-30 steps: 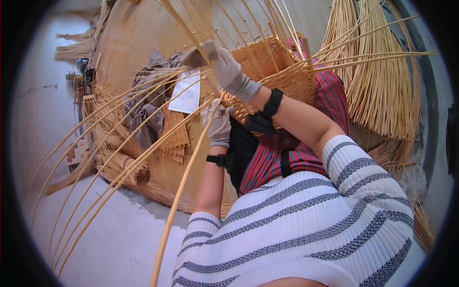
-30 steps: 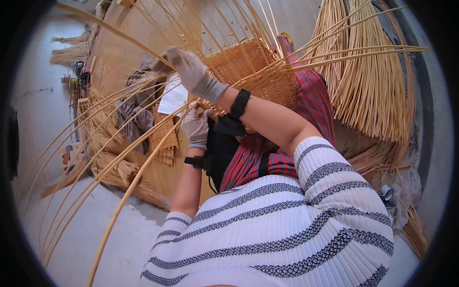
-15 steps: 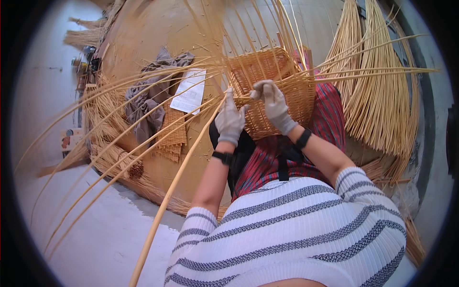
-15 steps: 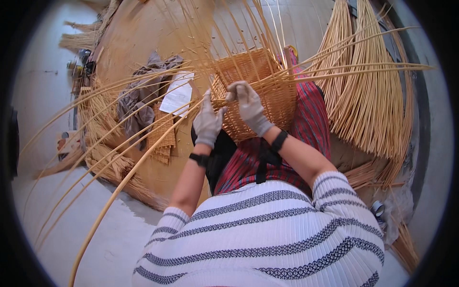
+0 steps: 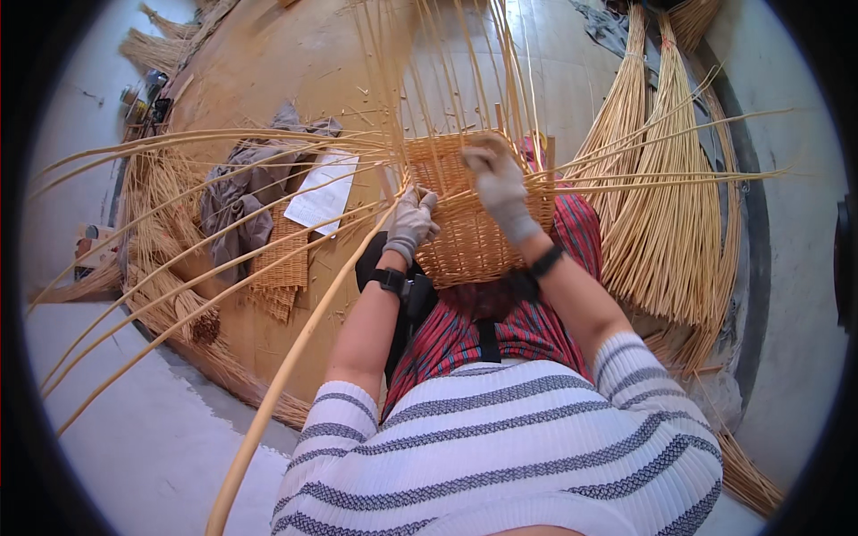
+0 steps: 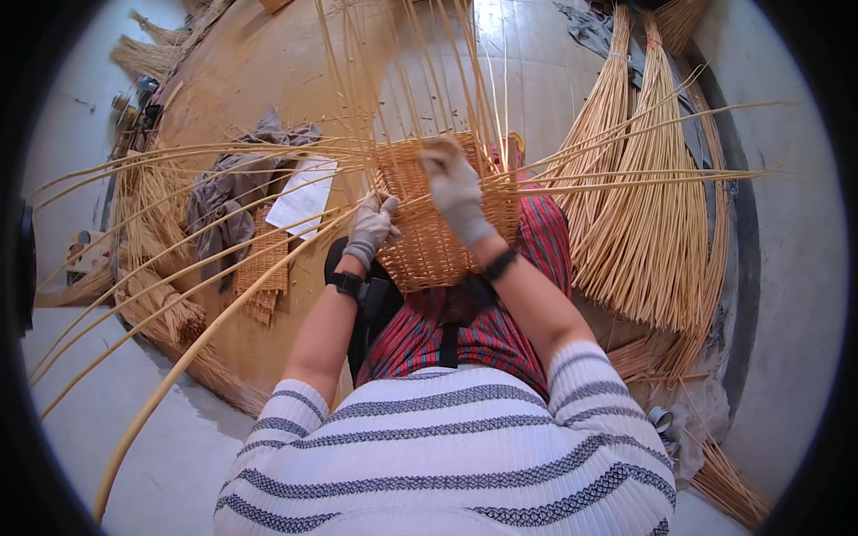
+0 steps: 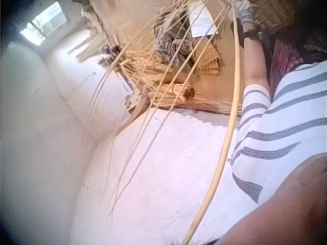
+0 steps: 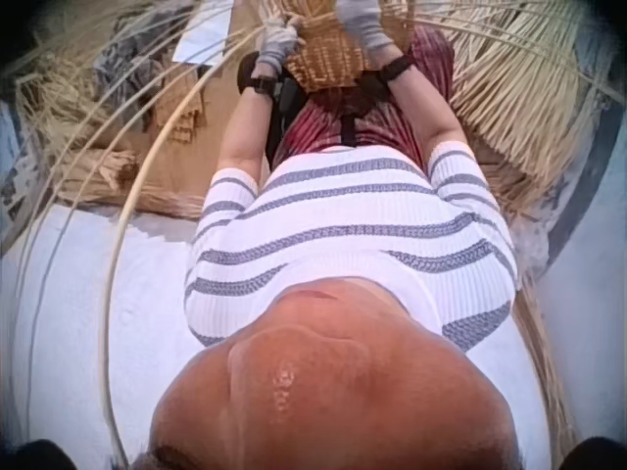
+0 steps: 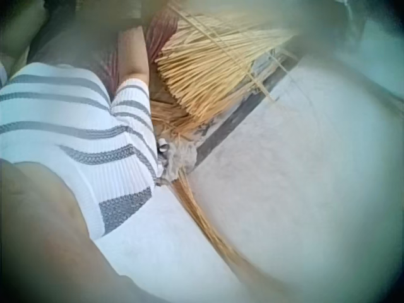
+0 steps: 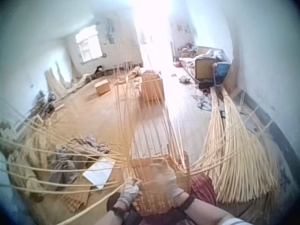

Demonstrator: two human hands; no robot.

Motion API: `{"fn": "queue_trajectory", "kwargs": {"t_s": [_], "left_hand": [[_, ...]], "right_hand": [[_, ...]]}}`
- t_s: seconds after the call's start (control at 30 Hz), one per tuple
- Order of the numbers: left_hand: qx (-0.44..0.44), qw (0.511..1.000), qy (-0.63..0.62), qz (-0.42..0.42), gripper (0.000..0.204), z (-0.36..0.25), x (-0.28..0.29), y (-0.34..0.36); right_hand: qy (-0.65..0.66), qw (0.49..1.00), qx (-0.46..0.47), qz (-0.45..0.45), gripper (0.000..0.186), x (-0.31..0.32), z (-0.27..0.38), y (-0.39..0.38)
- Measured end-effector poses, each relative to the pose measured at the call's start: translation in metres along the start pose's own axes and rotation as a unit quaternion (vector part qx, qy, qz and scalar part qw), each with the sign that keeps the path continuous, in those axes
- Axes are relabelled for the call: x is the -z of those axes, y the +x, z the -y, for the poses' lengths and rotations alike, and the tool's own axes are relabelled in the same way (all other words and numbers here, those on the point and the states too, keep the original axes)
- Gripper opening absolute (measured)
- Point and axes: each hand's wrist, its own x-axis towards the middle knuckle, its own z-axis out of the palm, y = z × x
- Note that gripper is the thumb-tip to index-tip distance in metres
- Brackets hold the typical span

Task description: Weaving a rectangular wicker or reed basket using long willow-like sticks.

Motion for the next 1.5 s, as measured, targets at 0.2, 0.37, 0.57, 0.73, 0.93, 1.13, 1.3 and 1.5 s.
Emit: {"fn": "queue_trajectory", "kwargs": {"t_s": [0.2, 0.37, 0.57, 0.73, 0.93, 1.13, 1.3, 1.5], "left_hand": [[0.0, 0.996, 0.052, -0.068, 0.029, -0.009, -0.005, -0.002], [-0.035, 0.991, -0.122, -0.037, 0.022, -0.013, -0.008, -0.006], [0.058, 0.985, -0.131, -0.1, 0.046, -0.02, -0.026, 0.003], [-0.187, 0.935, -0.168, -0.251, 0.038, -0.031, -0.048, -0.011], [-0.002, 0.989, 0.033, 0.142, 0.035, -0.051, -0.063, 0.008], [0.002, 0.995, 0.084, 0.045, 0.053, -0.05, -0.071, 0.009], [0.008, 0.998, 0.046, 0.03, 0.04, -0.051, -0.074, 0.008], [-0.114, 0.987, -0.063, -0.097, 0.025, -0.045, -0.088, -0.002]], "right_hand": [[-0.235, 0.966, 0.074, 0.084, 0.038, -0.045, 0.031, 0.073], [0.151, 0.988, 0.008, -0.026, 0.023, 0.043, -0.031, -0.018], [0.156, 0.986, 0.059, -0.001, 0.015, 0.03, -0.006, -0.05], [0.072, 0.976, -0.114, -0.17, 0.02, 0.062, -0.002, -0.027], [0.16, 0.971, -0.071, -0.16, 0.033, 0.088, -0.021, -0.016], [-0.377, 0.898, 0.204, 0.096, 0.045, 0.032, 0.047, 0.075], [-0.05, 0.995, -0.026, -0.08, 0.03, 0.08, 0.02, 0.019], [0.111, 0.993, -0.014, -0.04, 0.007, 0.115, 0.009, -0.03]]}}
